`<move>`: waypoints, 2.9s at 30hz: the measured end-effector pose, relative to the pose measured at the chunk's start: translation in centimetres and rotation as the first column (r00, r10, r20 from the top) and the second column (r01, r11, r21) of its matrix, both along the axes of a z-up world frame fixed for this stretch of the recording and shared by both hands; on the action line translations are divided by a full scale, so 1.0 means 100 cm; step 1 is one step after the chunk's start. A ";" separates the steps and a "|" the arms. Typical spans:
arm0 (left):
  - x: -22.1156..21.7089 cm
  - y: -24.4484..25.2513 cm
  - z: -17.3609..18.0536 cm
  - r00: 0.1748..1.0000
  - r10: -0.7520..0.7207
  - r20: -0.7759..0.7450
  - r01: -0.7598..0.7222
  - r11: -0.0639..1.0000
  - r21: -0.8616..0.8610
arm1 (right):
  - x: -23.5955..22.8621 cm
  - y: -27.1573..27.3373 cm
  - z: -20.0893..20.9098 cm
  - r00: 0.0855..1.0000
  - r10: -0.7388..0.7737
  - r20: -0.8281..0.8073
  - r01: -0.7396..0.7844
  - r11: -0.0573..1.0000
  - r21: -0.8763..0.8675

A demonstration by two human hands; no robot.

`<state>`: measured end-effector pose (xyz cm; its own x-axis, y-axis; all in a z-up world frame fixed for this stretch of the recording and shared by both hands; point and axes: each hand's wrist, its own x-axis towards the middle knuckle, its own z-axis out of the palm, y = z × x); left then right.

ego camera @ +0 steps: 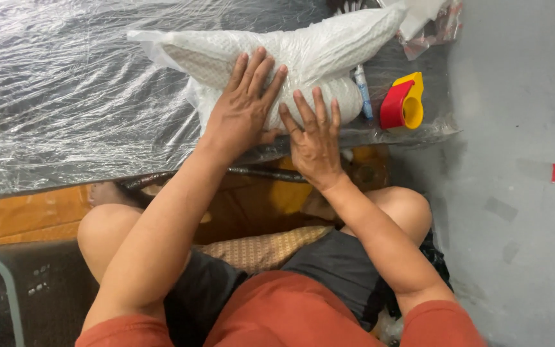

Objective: Compressing a cushion by vacuuming air out of its plastic bag and sealing it with tape.

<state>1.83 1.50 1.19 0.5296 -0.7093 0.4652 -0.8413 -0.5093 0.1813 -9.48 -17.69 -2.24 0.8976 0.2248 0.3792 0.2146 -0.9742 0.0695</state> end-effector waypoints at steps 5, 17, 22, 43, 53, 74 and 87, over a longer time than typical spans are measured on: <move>-0.002 0.000 0.000 1.000 -0.007 -0.017 0.007 1.000 -0.009 | -0.006 0.000 -0.004 0.999 -0.026 0.028 0.028 0.997 -0.079; -0.003 -0.001 -0.002 1.000 0.000 0.002 0.000 1.000 0.010 | -0.023 0.004 0.014 0.998 0.050 -0.026 -0.055 0.966 -0.254; -0.002 -0.001 0.001 1.000 0.001 -0.014 -0.002 1.000 -0.007 | -0.022 0.004 0.021 0.993 0.071 -0.095 -0.083 0.989 -0.126; -0.011 0.004 0.004 1.000 0.021 -0.024 -0.020 0.999 0.040 | 0.029 -0.002 0.073 0.990 0.129 -0.057 -0.134 0.987 -0.086; -0.014 0.006 -0.001 1.000 0.020 -0.006 -0.020 1.000 0.019 | 0.088 -0.003 0.110 0.973 0.223 0.056 -0.221 0.975 -0.038; 0.006 0.000 0.005 1.000 -0.013 -0.018 0.013 1.000 0.000 | 0.054 -0.028 0.050 0.991 0.066 -0.117 -0.065 0.998 0.007; 0.010 -0.003 0.024 0.987 -0.039 -0.157 0.036 0.999 -0.021 | 0.041 -0.040 0.042 0.990 0.064 -0.128 -0.060 0.998 0.035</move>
